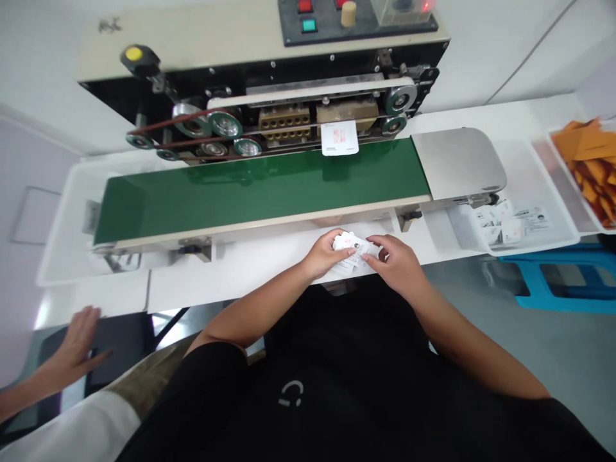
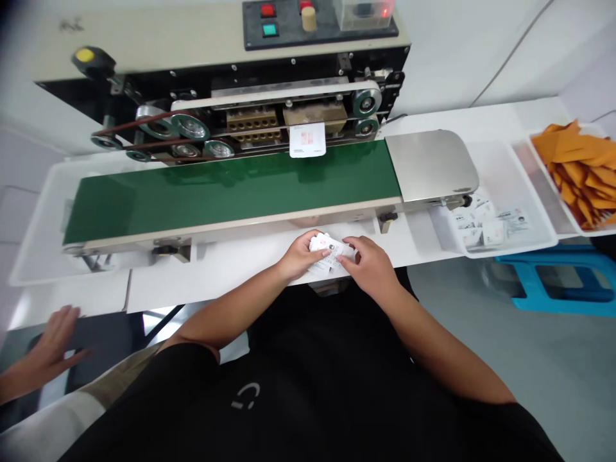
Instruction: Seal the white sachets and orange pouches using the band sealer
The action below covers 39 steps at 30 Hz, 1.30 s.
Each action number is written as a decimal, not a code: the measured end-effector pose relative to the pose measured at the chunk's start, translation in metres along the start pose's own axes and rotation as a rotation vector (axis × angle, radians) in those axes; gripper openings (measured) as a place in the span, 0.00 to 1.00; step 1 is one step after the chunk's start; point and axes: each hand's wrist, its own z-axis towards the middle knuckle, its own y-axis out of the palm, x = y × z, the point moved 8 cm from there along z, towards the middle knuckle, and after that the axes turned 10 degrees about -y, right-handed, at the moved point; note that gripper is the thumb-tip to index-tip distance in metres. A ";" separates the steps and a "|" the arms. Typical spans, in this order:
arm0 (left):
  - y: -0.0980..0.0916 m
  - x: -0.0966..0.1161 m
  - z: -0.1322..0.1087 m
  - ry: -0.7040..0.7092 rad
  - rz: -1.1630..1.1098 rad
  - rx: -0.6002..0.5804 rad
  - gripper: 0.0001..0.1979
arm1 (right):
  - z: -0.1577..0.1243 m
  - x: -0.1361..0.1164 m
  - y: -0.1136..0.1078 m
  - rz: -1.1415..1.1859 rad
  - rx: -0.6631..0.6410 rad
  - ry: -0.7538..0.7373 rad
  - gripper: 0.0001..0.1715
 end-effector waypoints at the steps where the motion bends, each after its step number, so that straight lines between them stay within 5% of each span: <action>1: 0.000 0.000 0.000 0.008 0.002 0.001 0.30 | 0.001 0.004 0.004 0.032 -0.004 0.017 0.16; 16: -0.003 0.000 0.004 0.024 0.006 -0.031 0.32 | -0.009 0.030 0.018 0.983 0.086 0.313 0.26; 25: -0.006 -0.004 0.007 -0.020 -0.029 -0.004 0.33 | -0.020 0.027 -0.008 1.155 0.167 0.279 0.30; 29: -0.008 -0.005 0.007 -0.022 -0.034 0.013 0.33 | -0.015 0.013 -0.054 1.008 0.385 0.097 0.22; 34: -0.010 -0.006 0.007 -0.037 -0.036 0.031 0.33 | 0.005 -0.035 -0.150 0.332 0.653 -0.296 0.08; 39: -0.009 -0.003 0.006 -0.033 -0.047 0.038 0.33 | 0.079 -0.046 -0.184 -0.087 0.377 -0.344 0.11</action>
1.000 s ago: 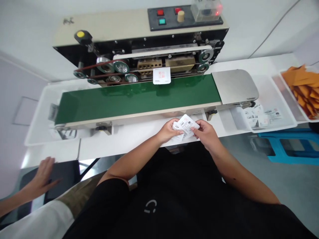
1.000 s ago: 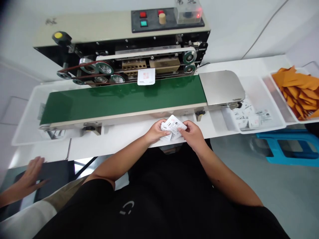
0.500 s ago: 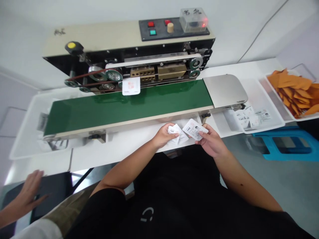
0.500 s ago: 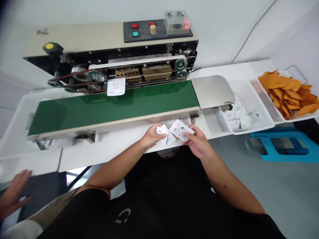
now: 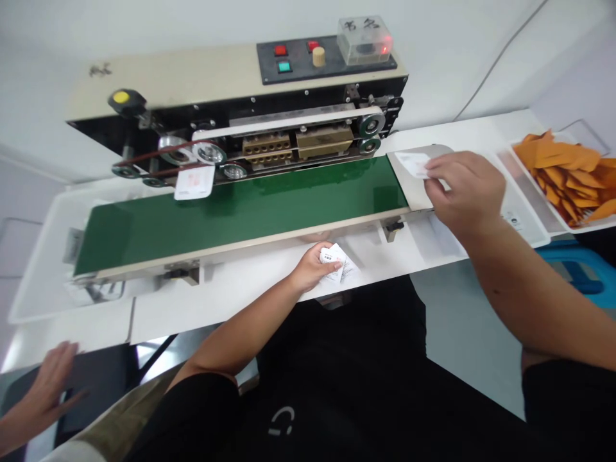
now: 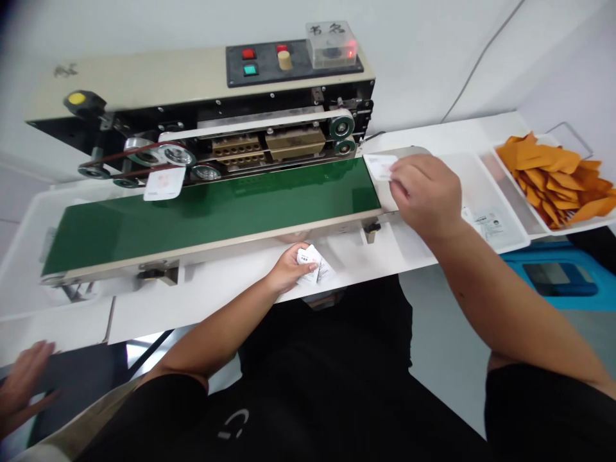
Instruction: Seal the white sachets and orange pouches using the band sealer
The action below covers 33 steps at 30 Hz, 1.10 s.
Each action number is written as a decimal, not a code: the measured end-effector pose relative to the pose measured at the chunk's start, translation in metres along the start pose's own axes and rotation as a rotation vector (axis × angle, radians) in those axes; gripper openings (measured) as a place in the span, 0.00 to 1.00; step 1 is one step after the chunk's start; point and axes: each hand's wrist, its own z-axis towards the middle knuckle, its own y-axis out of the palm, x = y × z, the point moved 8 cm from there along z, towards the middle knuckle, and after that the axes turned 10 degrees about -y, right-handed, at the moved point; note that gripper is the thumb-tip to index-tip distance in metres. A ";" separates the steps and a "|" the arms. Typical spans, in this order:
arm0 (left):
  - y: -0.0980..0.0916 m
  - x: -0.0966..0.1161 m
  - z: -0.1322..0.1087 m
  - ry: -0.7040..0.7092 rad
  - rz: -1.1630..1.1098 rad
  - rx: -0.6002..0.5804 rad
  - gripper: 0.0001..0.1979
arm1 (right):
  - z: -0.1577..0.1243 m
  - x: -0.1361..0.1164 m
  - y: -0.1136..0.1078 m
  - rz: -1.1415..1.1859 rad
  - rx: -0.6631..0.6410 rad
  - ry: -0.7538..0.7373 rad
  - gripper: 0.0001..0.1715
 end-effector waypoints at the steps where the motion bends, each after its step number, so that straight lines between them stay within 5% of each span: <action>1: 0.000 0.001 0.000 0.000 -0.005 0.002 0.32 | 0.013 0.006 0.005 -0.017 -0.055 -0.017 0.12; 8: -0.001 -0.001 0.000 -0.017 -0.035 -0.008 0.32 | 0.057 0.021 0.032 -0.249 -0.199 -0.169 0.16; 16: -0.003 -0.004 0.003 -0.023 -0.057 -0.042 0.32 | 0.068 0.009 0.060 -0.585 -0.203 -0.520 0.16; 22: -0.001 -0.003 0.003 -0.028 -0.045 -0.059 0.32 | 0.063 -0.004 0.070 -0.669 -0.214 -0.587 0.09; 27: -0.001 -0.004 0.002 -0.033 -0.059 -0.057 0.31 | 0.030 -0.020 0.059 -0.526 -0.149 -0.569 0.16; 33: 0.000 -0.004 0.003 -0.020 -0.046 -0.040 0.32 | -0.076 -0.091 0.061 -0.194 -0.102 -0.734 0.12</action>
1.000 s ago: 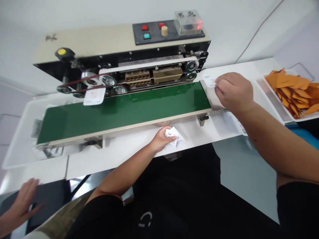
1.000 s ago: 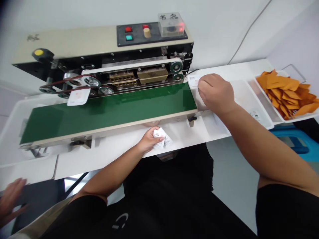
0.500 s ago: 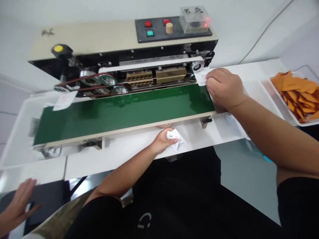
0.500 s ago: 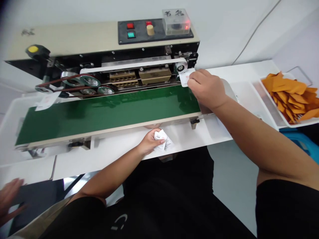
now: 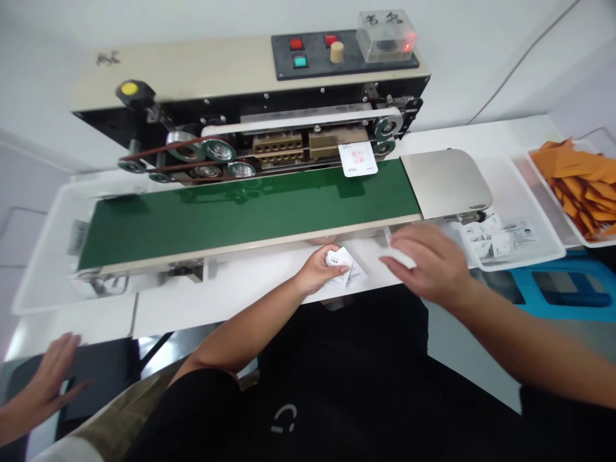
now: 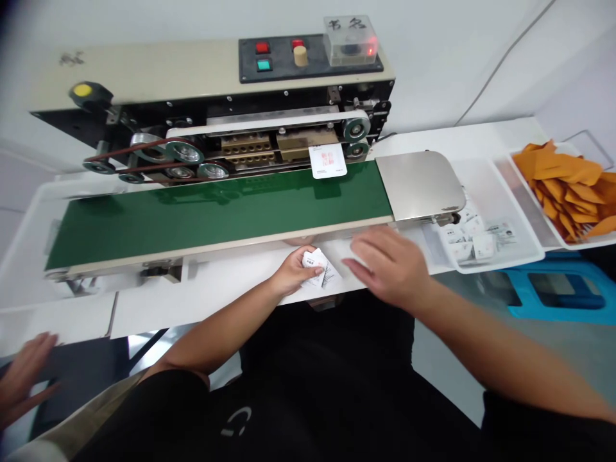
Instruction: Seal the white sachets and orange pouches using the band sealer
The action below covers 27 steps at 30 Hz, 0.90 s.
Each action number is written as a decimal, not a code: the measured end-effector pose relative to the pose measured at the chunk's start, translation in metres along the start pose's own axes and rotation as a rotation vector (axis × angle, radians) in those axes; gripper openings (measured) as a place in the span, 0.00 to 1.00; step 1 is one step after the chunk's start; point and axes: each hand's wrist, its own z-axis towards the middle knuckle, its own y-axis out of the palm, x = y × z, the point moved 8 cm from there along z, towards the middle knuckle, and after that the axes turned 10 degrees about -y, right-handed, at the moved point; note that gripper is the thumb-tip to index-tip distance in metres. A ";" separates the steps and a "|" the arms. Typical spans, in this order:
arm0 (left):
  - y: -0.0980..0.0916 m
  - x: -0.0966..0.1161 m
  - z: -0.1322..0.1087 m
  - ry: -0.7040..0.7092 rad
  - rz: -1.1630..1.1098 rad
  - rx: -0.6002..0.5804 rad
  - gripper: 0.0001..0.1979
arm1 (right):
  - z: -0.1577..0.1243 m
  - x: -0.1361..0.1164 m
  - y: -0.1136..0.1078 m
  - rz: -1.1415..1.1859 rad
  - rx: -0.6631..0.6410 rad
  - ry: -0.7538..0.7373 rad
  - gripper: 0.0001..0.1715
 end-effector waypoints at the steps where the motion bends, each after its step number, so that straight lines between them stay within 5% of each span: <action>1: 0.001 0.001 0.000 0.009 0.007 0.000 0.32 | -0.007 -0.016 0.005 0.054 -0.018 0.024 0.12; 6: 0.003 0.004 -0.003 0.045 0.047 0.005 0.31 | -0.048 -0.035 0.046 0.162 -0.076 0.409 0.07; 11: 0.003 0.003 -0.002 0.064 0.071 -0.014 0.30 | -0.081 -0.026 0.093 0.318 -0.140 0.716 0.19; 15: 0.003 0.003 -0.002 0.068 0.056 -0.028 0.31 | -0.108 -0.017 0.116 0.550 -0.063 1.039 0.27; 18: 0.003 0.002 -0.003 0.052 0.037 -0.018 0.33 | -0.128 -0.014 0.129 0.759 0.035 1.237 0.20; 23: 0.004 0.003 -0.004 0.058 0.027 -0.015 0.33 | -0.144 -0.015 0.130 0.842 0.354 1.396 0.21; 27: 0.003 0.003 -0.003 0.079 0.031 -0.011 0.31 | -0.137 -0.029 0.142 0.947 0.351 1.396 0.22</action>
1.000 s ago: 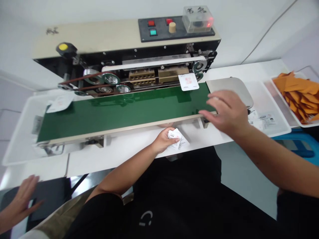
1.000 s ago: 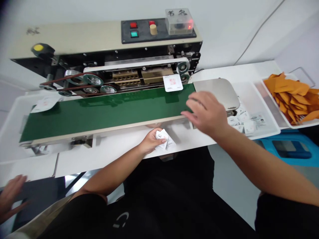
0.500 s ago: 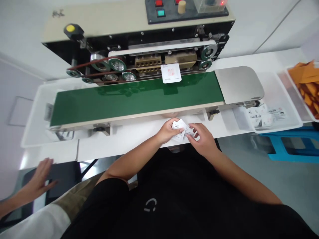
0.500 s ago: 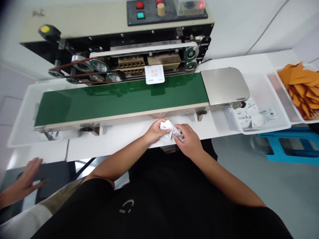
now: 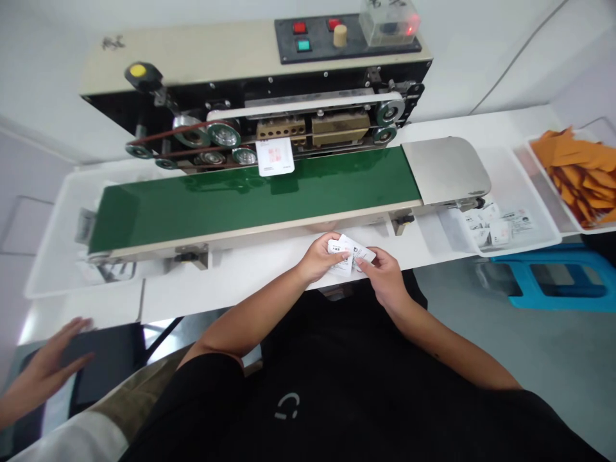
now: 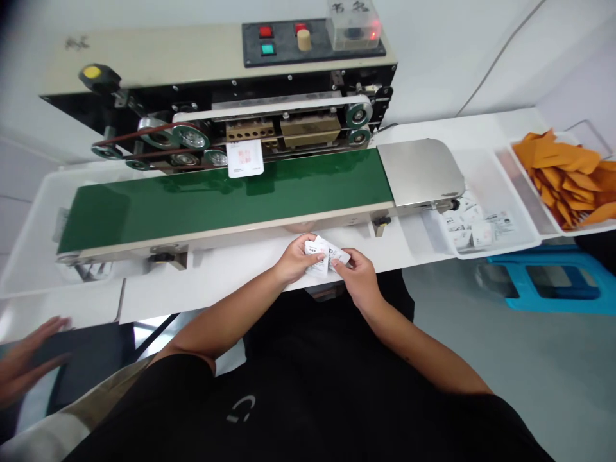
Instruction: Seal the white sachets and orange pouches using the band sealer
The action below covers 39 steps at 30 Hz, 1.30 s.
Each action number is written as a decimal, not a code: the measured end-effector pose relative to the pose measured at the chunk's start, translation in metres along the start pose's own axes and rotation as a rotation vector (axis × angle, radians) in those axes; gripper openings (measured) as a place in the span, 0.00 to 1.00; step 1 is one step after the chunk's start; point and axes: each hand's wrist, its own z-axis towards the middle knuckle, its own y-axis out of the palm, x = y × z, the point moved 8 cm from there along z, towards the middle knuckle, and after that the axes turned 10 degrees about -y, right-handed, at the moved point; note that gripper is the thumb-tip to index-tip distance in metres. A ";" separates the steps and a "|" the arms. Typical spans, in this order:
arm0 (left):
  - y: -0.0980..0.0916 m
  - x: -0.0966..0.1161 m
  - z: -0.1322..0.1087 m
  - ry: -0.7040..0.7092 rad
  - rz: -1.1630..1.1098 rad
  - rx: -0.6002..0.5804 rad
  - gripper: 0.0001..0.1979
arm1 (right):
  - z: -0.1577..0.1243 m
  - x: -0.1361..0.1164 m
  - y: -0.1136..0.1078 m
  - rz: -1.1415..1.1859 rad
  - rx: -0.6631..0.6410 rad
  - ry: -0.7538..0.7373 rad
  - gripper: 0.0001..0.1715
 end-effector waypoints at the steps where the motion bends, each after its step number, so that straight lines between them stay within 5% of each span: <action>1: -0.001 -0.001 0.000 0.000 -0.002 0.004 0.31 | -0.001 0.000 0.003 -0.005 -0.013 -0.002 0.22; 5: -0.005 -0.001 0.002 0.017 -0.001 0.032 0.31 | 0.001 -0.004 0.002 0.078 -0.003 0.014 0.23; 10: -0.004 0.004 -0.003 0.043 0.035 0.017 0.27 | -0.008 0.014 0.020 0.459 -0.244 0.533 0.37; 14: 0.007 0.010 -0.008 0.071 0.077 -0.107 0.24 | -0.019 0.017 0.022 0.562 -0.349 0.745 0.27; 18: 0.019 0.015 -0.012 0.121 0.186 -0.220 0.19 | -0.024 0.010 0.016 0.589 -0.448 0.710 0.28; 21: 0.017 0.017 -0.011 0.139 0.204 -0.188 0.20 | -0.029 -0.002 0.003 0.502 -0.483 0.680 0.23; 26: 0.008 0.007 -0.005 0.039 0.142 -0.112 0.25 | -0.019 -0.060 -0.037 0.303 -0.460 0.476 0.20; 32: 0.000 0.000 -0.002 -0.032 0.130 -0.031 0.28 | 0.061 -0.167 -0.088 0.113 -0.234 0.025 0.12; 35: 0.000 0.000 -0.001 -0.038 0.149 -0.033 0.29 | 0.111 -0.194 -0.103 0.016 -0.037 -0.040 0.08; 39: -0.002 0.000 -0.001 -0.041 0.168 -0.022 0.29 | 0.157 -0.212 -0.095 -0.080 0.063 -0.063 0.10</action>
